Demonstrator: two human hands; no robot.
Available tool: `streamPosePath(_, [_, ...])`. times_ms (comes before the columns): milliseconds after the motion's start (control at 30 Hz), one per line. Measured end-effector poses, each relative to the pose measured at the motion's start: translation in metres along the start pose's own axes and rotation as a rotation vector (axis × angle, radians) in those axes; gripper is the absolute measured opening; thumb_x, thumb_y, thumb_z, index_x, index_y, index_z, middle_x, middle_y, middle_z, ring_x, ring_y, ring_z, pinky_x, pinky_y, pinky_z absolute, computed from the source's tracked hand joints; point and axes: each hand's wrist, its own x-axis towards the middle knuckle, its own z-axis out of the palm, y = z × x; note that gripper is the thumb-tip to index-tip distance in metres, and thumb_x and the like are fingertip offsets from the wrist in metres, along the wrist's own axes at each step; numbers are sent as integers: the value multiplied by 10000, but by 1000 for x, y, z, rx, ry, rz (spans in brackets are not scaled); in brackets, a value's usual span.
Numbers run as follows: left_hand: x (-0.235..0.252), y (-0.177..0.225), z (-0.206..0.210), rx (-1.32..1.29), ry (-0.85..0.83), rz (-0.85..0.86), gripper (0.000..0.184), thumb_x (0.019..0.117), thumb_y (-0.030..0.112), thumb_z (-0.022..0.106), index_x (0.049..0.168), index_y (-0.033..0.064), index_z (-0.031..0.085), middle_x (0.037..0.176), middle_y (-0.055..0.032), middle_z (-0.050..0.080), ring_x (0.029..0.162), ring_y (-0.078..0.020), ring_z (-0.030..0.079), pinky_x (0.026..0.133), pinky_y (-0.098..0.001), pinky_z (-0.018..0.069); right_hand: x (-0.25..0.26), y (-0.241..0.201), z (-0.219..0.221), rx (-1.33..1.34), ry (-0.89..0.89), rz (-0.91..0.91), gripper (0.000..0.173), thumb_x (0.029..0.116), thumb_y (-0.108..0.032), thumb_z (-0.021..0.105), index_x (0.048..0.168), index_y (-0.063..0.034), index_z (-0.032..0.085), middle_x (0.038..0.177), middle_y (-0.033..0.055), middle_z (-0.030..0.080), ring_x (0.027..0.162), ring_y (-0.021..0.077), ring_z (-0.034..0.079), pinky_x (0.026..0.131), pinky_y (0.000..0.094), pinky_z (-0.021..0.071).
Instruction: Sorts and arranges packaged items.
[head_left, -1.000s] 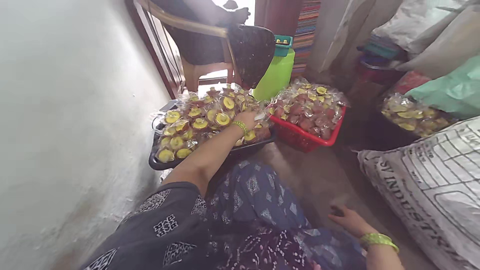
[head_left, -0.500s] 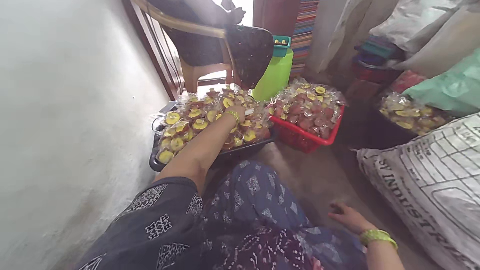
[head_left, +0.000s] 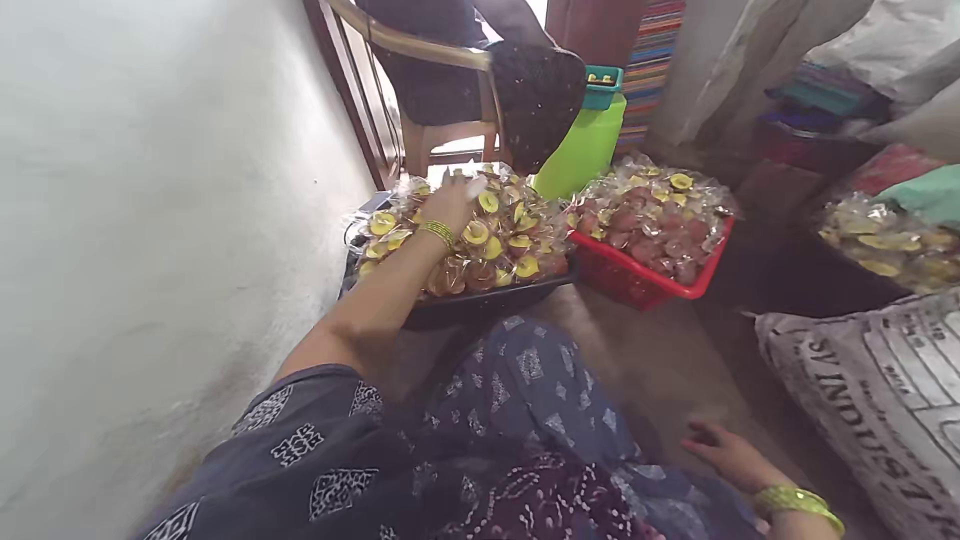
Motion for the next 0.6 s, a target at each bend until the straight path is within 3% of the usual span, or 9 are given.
streamPosePath(100, [16, -47, -11, -40, 22, -179, 617, 968, 306, 632, 1489, 15, 476, 1587, -305, 333, 1162, -522, 619, 903, -709, 525, 1, -1, 1, -7, 2, 14, 624, 939, -353, 765, 1446, -58, 551, 1258, 191, 693, 1118, 344, 688, 983, 549, 532])
streamPosePath(200, [22, -84, -6, -86, -98, -201, 559, 981, 340, 629, 1412, -2, 535, 1343, -318, 587, 1188, -507, 613, 956, -730, 473, 3, 1, 2, -25, 0, 9, 620, 944, -353, 759, 1445, -53, 551, 1266, 203, 687, 1129, 355, 683, 992, 553, 527])
streamPosePath(267, [21, -98, 0, -114, -198, -180, 615, 959, 330, 651, 1466, 25, 483, 1291, -302, 624, 1200, -494, 608, 983, -726, 454, 3, 0, 3, -16, 5, 13, 605, 943, -335, 762, 1437, -50, 559, 1261, 213, 686, 1131, 368, 679, 989, 565, 525])
streamPosePath(367, [23, -109, 1, -109, -249, -147, 632, 988, 361, 617, 1499, 35, 441, 1309, -303, 614, 1220, -489, 600, 1000, -722, 448, 1, -2, 6, -4, 14, 35, 586, 950, -326, 755, 1430, -49, 566, 1277, 221, 676, 1148, 377, 670, 994, 576, 520])
streamPosePath(433, [25, -112, -1, -93, -255, -127, 592, 992, 351, 612, 1461, 16, 479, 1305, -305, 613, 1212, -489, 603, 991, -716, 455, 0, -2, 6, -16, 5, 45, 570, 965, -325, 738, 1430, -46, 563, 1284, 222, 670, 1156, 380, 666, 1000, 574, 519])
streamPosePath(600, [-1, -84, -18, -69, -66, -73, 518, 1020, 351, 580, 1429, 37, 531, 1485, -237, 506, 1279, -436, 579, 1009, -677, 479, 0, 3, 8, 0, 14, 61, 564, 965, -307, 740, 1426, -34, 563, 1264, 229, 675, 1132, 378, 675, 996, 564, 526])
